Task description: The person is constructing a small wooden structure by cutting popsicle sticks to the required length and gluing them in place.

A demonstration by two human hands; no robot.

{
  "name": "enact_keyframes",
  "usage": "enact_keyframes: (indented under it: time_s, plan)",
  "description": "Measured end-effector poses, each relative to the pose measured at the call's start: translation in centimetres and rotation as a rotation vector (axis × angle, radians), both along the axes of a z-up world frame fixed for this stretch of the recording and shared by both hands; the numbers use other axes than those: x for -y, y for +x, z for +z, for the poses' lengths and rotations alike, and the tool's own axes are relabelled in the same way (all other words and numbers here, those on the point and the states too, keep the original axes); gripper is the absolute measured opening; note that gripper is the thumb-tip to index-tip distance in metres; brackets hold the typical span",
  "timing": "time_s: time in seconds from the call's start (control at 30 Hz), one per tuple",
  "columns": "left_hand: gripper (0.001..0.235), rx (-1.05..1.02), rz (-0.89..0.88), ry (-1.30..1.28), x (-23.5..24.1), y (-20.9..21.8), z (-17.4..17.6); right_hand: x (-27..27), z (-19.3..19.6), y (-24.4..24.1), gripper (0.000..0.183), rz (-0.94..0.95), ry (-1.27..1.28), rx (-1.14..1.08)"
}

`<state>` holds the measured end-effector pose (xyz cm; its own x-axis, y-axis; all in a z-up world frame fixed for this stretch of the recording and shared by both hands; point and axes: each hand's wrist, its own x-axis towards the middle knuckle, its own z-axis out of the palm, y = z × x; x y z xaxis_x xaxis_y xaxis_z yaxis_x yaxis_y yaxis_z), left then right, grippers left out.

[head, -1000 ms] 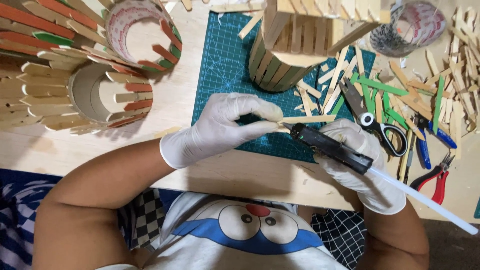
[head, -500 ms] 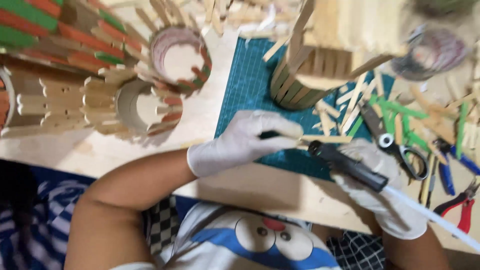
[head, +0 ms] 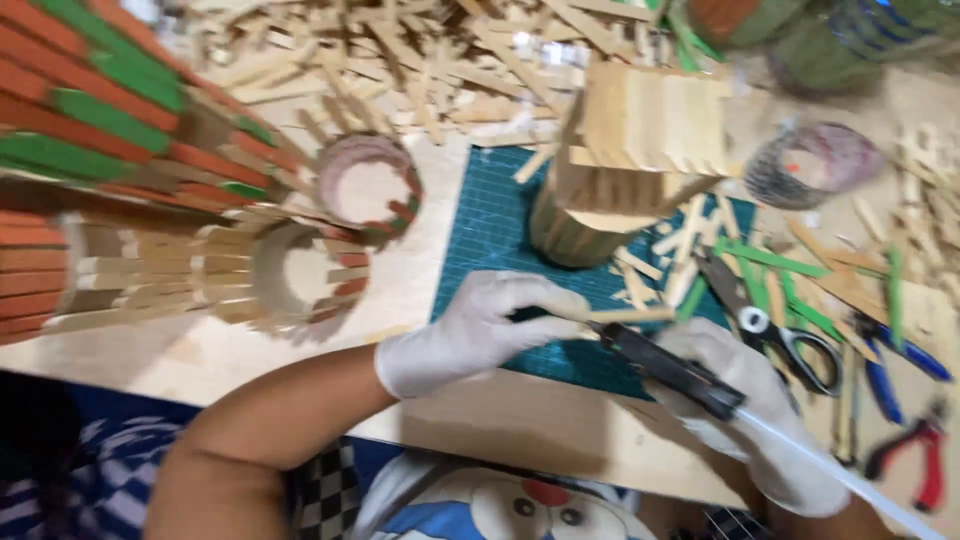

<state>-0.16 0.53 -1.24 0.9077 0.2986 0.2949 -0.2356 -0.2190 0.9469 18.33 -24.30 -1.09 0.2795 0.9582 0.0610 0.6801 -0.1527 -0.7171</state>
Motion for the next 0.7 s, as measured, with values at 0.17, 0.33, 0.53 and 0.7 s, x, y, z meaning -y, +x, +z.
enact_keyframes:
  time_s: [0.17,0.33,0.53,0.7]
  plan:
    - [0.012,0.067,0.096,0.118,0.1,0.4,0.6,-1.6,2.4,-0.9,0.022,0.033,0.111,-0.053]
    - [0.015,0.102,0.103,0.042,-0.1,0.3,-0.8,-1.9,3.2,-1.0,0.012,0.006,0.23,-0.055]
    - [0.014,0.059,0.176,0.155,-0.4,0.4,-0.6,-0.9,4.3,-0.1,0.026,-0.058,0.154,0.073]
    - [0.02,0.149,0.188,0.006,-0.8,0.3,0.1,-1.0,4.4,0.5,0.021,-0.043,0.347,0.021]
